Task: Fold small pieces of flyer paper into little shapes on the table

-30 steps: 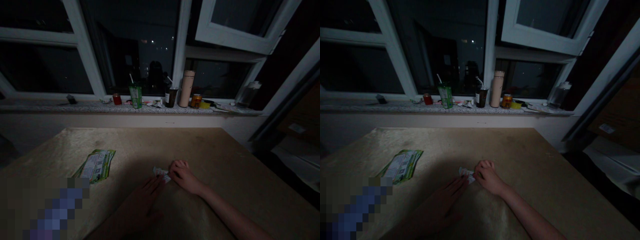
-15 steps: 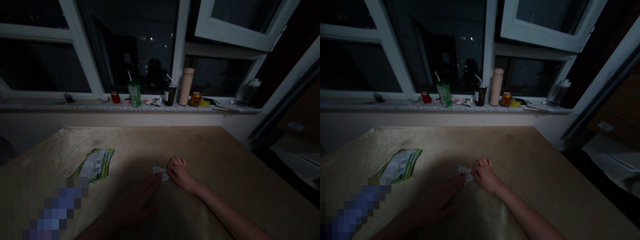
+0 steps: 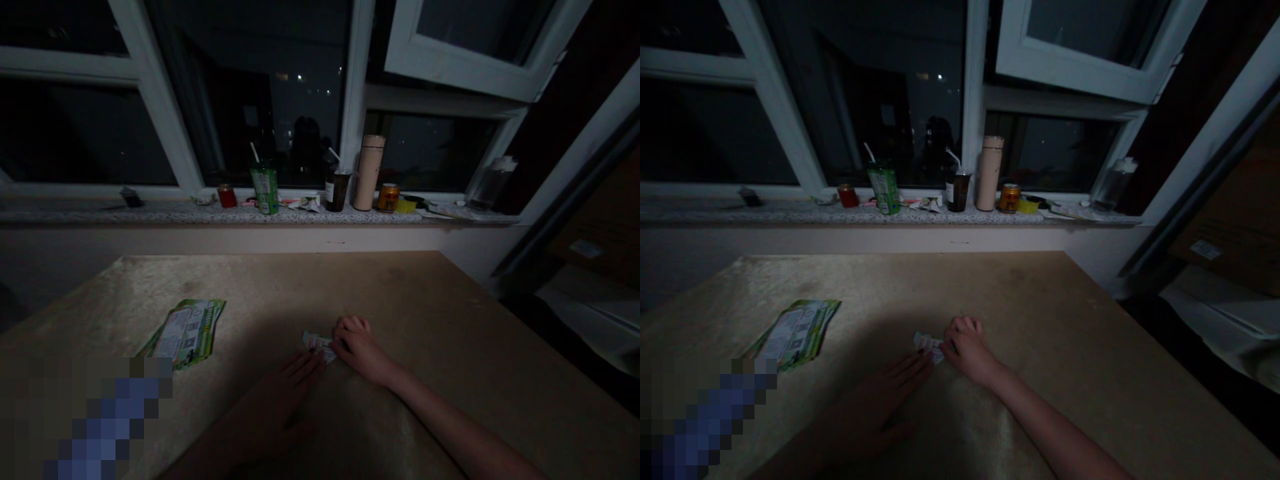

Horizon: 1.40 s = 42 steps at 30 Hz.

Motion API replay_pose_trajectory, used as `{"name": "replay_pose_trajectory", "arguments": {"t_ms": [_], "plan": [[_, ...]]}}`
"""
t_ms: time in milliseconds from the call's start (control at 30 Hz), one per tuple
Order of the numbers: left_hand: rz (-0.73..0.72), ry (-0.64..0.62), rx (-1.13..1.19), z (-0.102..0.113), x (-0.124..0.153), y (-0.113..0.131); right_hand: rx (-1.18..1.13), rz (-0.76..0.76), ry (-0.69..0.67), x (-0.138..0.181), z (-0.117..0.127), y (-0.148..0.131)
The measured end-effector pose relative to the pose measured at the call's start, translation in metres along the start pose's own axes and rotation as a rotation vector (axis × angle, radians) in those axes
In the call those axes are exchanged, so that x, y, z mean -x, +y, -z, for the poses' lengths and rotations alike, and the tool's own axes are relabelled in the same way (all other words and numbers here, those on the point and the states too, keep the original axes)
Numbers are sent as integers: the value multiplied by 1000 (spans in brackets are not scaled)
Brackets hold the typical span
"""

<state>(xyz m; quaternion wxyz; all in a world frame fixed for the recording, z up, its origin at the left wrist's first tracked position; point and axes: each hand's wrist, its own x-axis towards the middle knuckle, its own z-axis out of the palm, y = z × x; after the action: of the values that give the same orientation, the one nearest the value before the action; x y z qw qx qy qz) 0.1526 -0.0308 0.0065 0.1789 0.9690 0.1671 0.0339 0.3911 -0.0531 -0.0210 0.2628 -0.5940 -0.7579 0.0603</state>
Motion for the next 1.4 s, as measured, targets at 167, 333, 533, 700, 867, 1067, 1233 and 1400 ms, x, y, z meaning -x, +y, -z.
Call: {"name": "replay_pose_trajectory", "arguments": {"t_ms": [167, 333, 533, 700, 867, 1067, 1233, 1400], "plan": [[14, -8, -30, -1, 0, 2, 3, -8, 3, 0, -1, 0], [28, -3, -29, 0, -1, 4, 5, -6, 8, 0, -2, 1], [14, 10, -9, -1, -1, 4, 23, -12, -3, 0, -1, 0], [39, -1, -35, -1, -2, 7, 25, -21, -3, 0, 0, -2], [85, -13, -53, 1, -3, 15, 34, -36, 17, -1, 5, -6], [80, 1, -49, 2, -4, 18, 41, 208, -18, 18, 23, -24], [65, 6, -24, 4, -4, 18, 119, 278, -111, 48, 20, -35], [80, -10, -38, 4, -4, 19, 60, 213, -178, 52, 19, -34]]}}
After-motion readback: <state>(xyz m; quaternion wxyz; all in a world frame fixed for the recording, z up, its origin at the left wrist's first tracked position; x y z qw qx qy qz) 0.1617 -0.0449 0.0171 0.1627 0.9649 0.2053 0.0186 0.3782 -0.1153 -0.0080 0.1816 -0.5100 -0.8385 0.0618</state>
